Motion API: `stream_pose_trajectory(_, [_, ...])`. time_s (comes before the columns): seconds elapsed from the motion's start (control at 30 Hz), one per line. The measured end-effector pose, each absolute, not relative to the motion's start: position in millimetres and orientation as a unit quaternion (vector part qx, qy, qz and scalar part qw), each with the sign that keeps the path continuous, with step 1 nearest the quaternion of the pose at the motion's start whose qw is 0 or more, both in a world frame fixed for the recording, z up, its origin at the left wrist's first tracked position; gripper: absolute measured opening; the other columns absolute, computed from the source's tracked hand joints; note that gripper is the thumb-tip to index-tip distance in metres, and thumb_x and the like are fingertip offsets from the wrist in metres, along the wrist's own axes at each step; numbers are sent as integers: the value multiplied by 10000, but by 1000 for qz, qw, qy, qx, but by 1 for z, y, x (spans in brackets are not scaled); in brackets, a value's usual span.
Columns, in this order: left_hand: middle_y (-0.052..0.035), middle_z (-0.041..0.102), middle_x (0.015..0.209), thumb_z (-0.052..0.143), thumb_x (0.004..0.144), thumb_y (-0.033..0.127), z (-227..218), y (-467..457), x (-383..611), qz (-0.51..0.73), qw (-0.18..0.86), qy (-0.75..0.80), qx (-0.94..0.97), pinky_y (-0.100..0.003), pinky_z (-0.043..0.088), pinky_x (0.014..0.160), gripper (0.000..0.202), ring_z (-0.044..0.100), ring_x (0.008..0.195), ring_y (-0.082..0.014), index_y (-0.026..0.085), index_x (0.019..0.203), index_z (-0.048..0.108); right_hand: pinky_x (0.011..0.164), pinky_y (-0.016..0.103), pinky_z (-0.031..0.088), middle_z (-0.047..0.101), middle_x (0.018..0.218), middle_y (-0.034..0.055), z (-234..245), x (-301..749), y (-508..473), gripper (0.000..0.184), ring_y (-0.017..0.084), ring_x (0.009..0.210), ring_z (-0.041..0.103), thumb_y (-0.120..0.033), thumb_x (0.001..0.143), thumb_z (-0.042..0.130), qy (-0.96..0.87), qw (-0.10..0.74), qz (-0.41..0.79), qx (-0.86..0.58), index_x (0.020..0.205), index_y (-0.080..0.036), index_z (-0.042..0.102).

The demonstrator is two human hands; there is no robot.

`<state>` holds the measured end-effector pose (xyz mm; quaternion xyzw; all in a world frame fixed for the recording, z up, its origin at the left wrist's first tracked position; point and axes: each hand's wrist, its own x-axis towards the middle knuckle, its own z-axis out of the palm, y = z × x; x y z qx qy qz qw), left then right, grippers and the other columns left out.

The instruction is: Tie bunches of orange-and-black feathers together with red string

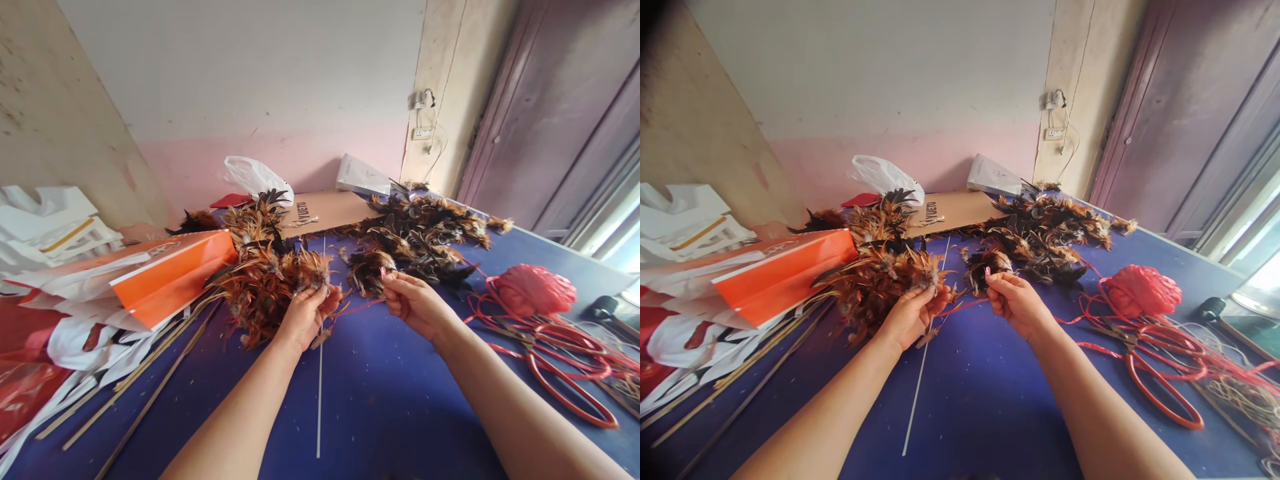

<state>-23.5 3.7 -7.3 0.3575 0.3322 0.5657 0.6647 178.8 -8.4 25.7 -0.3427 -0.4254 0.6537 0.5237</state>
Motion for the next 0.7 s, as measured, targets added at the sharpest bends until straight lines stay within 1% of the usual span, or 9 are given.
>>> stream_pose_trajectory(0.1, [-104, 671, 862, 583, 745, 167, -6, 2, -24, 519, 689, 341, 373, -246, 498, 700, 109, 632, 761, -152, 92, 798, 642, 391, 163, 251, 445, 507, -62, 24, 175, -9, 247, 31, 401, 359, -323, 656, 663, -444, 515, 640, -358, 670, -163, 475])
stream_pose_trajectory(0.2, [-117, 669, 889, 575, 751, 162, -7, 4, -27, 487, 712, 336, 379, -254, 505, 691, 126, 636, 758, -160, 88, 828, 643, 389, 173, 244, 451, 504, -55, 20, 173, -8, 253, 36, 396, 363, -342, 690, 629, -480, 510, 610, -371, 631, -161, 464])
stream_pose_trajectory(0.4, [-116, 665, 925, 536, 776, 134, -1, 10, -39, 530, 716, 307, 334, -260, 503, 742, 117, 629, 830, -164, 92, 833, 628, 409, 187, 260, 464, 511, -50, 17, 169, -9, 243, 45, 408, 391, -349, 729, 589, -508, 518, 583, -367, 630, -162, 472])
stream_pose_trajectory(0.53, [-108, 666, 917, 509, 788, 111, 3, 11, -44, 550, 705, 307, 325, -232, 508, 706, 119, 633, 804, -145, 94, 828, 620, 412, 191, 259, 471, 510, -50, 19, 168, -11, 237, 50, 410, 403, -351, 718, 596, -504, 524, 581, -367, 633, -165, 477])
stream_pose_trajectory(0.6, [-109, 669, 909, 514, 786, 109, 4, 11, -43, 549, 702, 312, 328, -229, 508, 702, 113, 634, 804, -148, 93, 820, 619, 411, 193, 259, 470, 507, -52, 20, 168, -11, 237, 52, 407, 401, -356, 711, 599, -505, 525, 578, -367, 632, -167, 481])
stream_pose_trajectory(0.7, [-130, 667, 917, 531, 781, 136, 4, 6, -39, 517, 705, 327, 360, -246, 510, 705, 120, 635, 815, -170, 86, 838, 625, 413, 195, 261, 469, 507, -53, 21, 169, -12, 233, 54, 410, 396, -357, 709, 600, -514, 531, 567, -364, 635, -169, 486])
